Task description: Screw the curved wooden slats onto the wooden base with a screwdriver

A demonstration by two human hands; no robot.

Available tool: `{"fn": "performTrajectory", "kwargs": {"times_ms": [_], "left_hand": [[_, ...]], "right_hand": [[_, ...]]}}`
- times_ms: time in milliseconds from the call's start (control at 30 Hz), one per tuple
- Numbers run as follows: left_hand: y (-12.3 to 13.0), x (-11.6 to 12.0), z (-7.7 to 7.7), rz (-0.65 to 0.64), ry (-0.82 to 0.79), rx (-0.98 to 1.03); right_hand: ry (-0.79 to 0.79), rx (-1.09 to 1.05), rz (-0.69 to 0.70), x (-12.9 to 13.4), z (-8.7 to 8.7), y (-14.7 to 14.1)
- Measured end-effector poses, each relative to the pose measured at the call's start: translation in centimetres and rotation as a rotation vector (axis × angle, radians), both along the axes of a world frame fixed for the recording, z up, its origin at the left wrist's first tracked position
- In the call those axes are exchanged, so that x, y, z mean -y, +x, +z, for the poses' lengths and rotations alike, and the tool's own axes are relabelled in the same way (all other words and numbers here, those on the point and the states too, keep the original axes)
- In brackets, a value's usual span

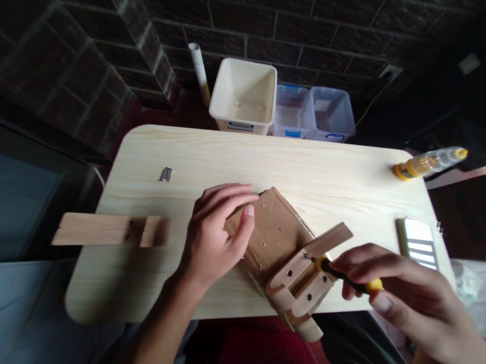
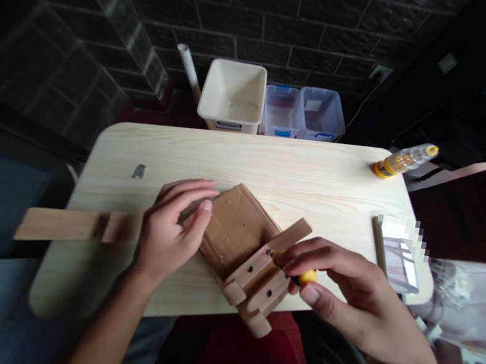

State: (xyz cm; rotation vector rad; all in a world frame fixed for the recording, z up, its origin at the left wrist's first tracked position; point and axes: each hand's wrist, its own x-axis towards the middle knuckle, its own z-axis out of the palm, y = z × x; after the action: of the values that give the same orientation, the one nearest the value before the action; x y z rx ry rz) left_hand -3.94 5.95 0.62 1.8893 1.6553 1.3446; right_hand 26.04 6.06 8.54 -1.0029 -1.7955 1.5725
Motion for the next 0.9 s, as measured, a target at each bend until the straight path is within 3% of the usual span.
{"fn": "performTrajectory", "kwargs": {"times_ms": [133, 200, 333, 433, 500, 600, 700, 767, 900], "left_hand": [[-0.3, -1.4, -1.3, -0.120, -0.154, -0.035], [0.7, -1.7, -1.1, -0.073, -0.222, -0.095], [2.5, -1.2, 1.0, 0.077, -0.421, -0.297], [2.8, -0.2, 2.9, 0.102, -0.508, -0.485], [2.7, -0.1, 3.6, 0.033, -0.442, -0.500], [3.1, -1.1, 3.6, -0.269, -0.253, -0.302], [4.1, -2.4, 2.6, -0.544, -0.336, -0.144], [4.7, -2.7, 2.1, -0.579, -0.370, -0.199], [5.1, -1.8, 1.7, -0.457, -0.352, -0.260]], "right_hand": [[0.076, 0.057, -0.013, 0.1, -0.1, 0.4], [0.088, 0.084, -0.020, 0.1, 0.0, 0.6], [0.097, 0.117, -0.026, -0.2, 0.4, 0.7], [0.081, 0.128, 0.004, -0.9, 1.0, 0.5], [0.068, 0.171, 0.037, -1.4, 1.5, 0.4], [0.074, 0.231, 0.088, -2.1, 2.3, 0.6], [0.105, 0.259, 0.134, -2.2, 2.8, 0.8], [0.128, 0.271, 0.130, -2.1, 2.9, 0.9], [0.178, 0.236, 0.096, -1.6, 2.6, 0.7]]}}
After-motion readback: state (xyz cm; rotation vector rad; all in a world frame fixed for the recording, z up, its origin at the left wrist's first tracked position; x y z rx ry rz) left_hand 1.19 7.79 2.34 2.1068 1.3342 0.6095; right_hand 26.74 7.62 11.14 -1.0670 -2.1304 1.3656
